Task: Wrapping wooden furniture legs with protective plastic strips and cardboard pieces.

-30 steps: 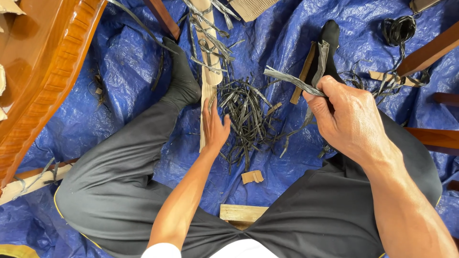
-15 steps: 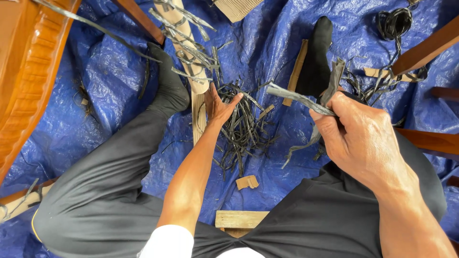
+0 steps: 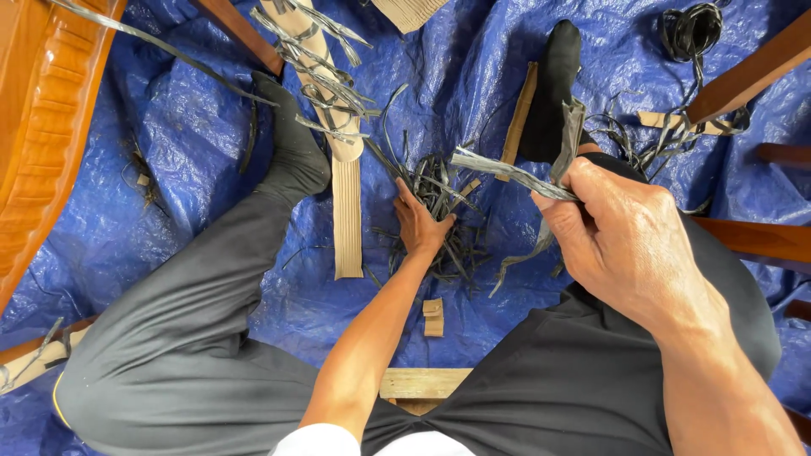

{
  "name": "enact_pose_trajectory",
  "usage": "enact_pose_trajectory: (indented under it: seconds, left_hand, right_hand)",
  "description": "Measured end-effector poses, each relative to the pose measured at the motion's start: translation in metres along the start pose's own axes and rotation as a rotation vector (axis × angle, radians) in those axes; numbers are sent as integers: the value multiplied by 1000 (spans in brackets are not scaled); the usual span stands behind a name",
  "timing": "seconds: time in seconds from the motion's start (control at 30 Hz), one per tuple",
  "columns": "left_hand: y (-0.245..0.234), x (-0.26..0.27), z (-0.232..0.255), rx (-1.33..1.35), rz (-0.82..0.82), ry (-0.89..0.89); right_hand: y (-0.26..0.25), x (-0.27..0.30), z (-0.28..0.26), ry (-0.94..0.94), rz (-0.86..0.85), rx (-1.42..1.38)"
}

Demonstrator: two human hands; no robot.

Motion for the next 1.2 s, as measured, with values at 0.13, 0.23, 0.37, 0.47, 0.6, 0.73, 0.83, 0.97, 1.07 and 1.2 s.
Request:
enact_pose_trajectory:
  seconds: [0.13,0.23,0.37,0.47,0.6,0.73,0.83,0.97,1.07,1.2]
  left_hand:
    - [16,-4,-28,164,15,69]
    - [11,4,-32,178,-16,79]
    - [16,0,-53,187,-72,22]
    - [4,5,-53,218,-68,16]
    - [2,8,-53,246,-130,-12]
    - [13,6,-59,249,-170,-14]
    - [8,12,-48,242,-177,-1]
    - [-4,25,-30,224,-177,-37]
    - [-8,31,-21,164,-177,-94]
    - [1,32,-25,52,-195,-194]
  right_hand:
    - [0,-2,1,34,-14,-16]
    - [3,-2,2,38,-18,-16]
    - [1,-2,-4,-15,5,-22]
    - [1,-4,-6,-28,3,-31]
    - [4,-5,-8,-27,-7,-40]
    - [7,-6,-7,-24,-15,-39]
    - [6,-6,-8,-56,-2,-25]
    - [6,-6,-9,-59,-3,-27]
    - [6,-6,-8,-44,-8,-29]
    - [6,-6,-8,-28,-13,-32]
Point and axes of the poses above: each hand's wrist, its own x-axis away from the middle knuckle, its own y-axis out of the palm, z = x × y, the point moved 8 cm from there along -x, towards the middle knuckle, and after that the axes turned 15 degrees about -z, right-handed, at the moved point
